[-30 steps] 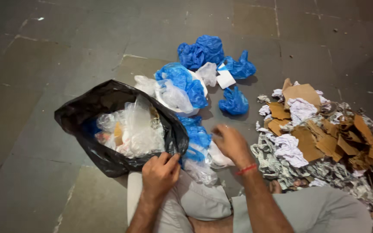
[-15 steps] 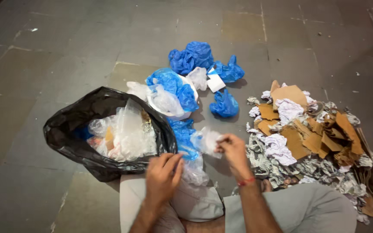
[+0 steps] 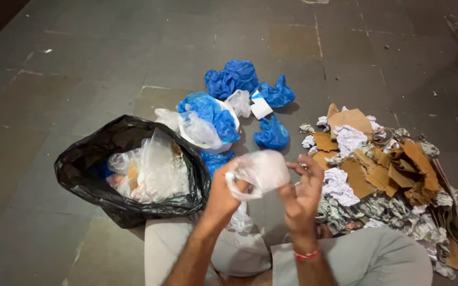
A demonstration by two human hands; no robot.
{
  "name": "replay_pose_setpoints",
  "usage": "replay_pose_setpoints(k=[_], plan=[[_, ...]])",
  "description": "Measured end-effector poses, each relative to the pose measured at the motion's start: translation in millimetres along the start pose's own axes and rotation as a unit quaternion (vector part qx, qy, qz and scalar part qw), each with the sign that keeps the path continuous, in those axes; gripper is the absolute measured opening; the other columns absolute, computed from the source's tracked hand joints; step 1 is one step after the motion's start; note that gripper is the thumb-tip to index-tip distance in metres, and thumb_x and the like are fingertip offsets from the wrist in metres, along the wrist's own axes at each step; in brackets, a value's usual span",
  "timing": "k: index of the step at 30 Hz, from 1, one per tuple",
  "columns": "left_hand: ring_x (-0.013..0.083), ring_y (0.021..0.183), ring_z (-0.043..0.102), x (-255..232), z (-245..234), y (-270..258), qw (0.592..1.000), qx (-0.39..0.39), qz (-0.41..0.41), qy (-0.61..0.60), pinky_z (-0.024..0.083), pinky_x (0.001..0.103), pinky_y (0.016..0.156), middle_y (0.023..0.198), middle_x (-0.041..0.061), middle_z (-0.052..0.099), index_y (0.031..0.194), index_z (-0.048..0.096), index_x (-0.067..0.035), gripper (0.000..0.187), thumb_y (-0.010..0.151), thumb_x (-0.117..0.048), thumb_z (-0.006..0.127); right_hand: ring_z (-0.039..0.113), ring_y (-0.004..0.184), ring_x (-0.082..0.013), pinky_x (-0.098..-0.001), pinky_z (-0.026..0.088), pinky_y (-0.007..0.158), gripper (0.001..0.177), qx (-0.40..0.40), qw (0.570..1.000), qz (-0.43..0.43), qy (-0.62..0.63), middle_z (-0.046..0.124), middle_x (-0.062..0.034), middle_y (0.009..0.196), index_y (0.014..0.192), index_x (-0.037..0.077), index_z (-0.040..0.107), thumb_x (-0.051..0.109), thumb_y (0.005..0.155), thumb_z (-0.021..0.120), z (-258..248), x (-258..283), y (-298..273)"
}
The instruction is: The person sits on a tiled floor and sorts mixed waste into piles. They separate crumpled paper, cardboard, and various plastic bags, then place selected items into a black plastic bag.
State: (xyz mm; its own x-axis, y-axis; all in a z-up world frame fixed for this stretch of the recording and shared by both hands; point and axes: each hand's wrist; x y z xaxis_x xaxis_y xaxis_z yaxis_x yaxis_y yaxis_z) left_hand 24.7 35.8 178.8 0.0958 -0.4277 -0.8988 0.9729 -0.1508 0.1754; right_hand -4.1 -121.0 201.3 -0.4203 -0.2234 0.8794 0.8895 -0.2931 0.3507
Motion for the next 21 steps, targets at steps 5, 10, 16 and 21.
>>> replay_pose_setpoints(k=[5,10,16,21], plan=[[0.0053,0.1,0.066,-7.0,11.1,-2.9,1.0,0.025,-0.007,0.011,0.055,0.021,0.087,0.109,-0.003,0.069,0.124,0.061,-0.002,0.042,0.083,0.006,0.052,0.064,0.105,-0.0243,-0.0325,0.054,0.092,0.035,0.132,0.963,-0.12,-0.201,0.064,-0.012,0.116,0.112,0.0,0.07,-0.007,0.077,0.073,-11.4,-2.7,0.3],[0.0105,0.084,0.064,-14.3,21.6,-4.4,0.998,-0.029,-0.048,-0.039,0.054,0.025,0.07,0.102,0.007,0.07,0.126,0.063,-0.007,0.031,0.095,-0.001,0.061,0.072,0.102,-0.0211,-0.0302,0.058,0.085,0.04,0.167,0.91,-0.148,-0.35,0.07,-0.0145,0.119,0.107,0.002,0.074,-0.01,0.07,0.066,-11.4,-11.5,-4.6],[0.0199,0.092,0.072,-35.9,-36.6,1.1,0.949,-0.22,0.027,0.224,0.063,0.034,0.071,0.111,0.011,0.069,0.117,0.062,-0.006,0.027,0.092,0.002,0.057,0.069,0.109,-0.0214,-0.0311,0.059,0.09,0.041,0.175,0.948,-0.109,-0.244,0.062,-0.017,0.138,0.126,0.003,0.067,-0.007,0.086,0.07,-12.7,-4.1,6.8],[0.0484,0.138,0.044,-28.0,-140.4,9.6,0.572,-0.245,0.195,0.758,0.034,0.055,0.119,0.149,0.03,0.044,0.148,0.044,0.008,0.064,0.088,0.003,0.064,0.07,0.104,-0.0175,-0.0295,0.057,0.09,0.057,0.176,0.953,-0.016,-0.246,0.067,-0.0107,0.128,0.142,0.004,0.056,-0.004,0.087,0.069,-17.9,-17.6,11.4]])
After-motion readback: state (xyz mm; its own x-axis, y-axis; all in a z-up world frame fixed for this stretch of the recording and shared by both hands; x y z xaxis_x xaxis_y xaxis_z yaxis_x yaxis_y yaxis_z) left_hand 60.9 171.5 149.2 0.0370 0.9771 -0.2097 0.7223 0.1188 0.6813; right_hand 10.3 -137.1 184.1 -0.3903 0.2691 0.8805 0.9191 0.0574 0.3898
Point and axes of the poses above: each hand's wrist, its own y-axis towards the middle knuckle, its own z-axis out of the palm, x = y × z
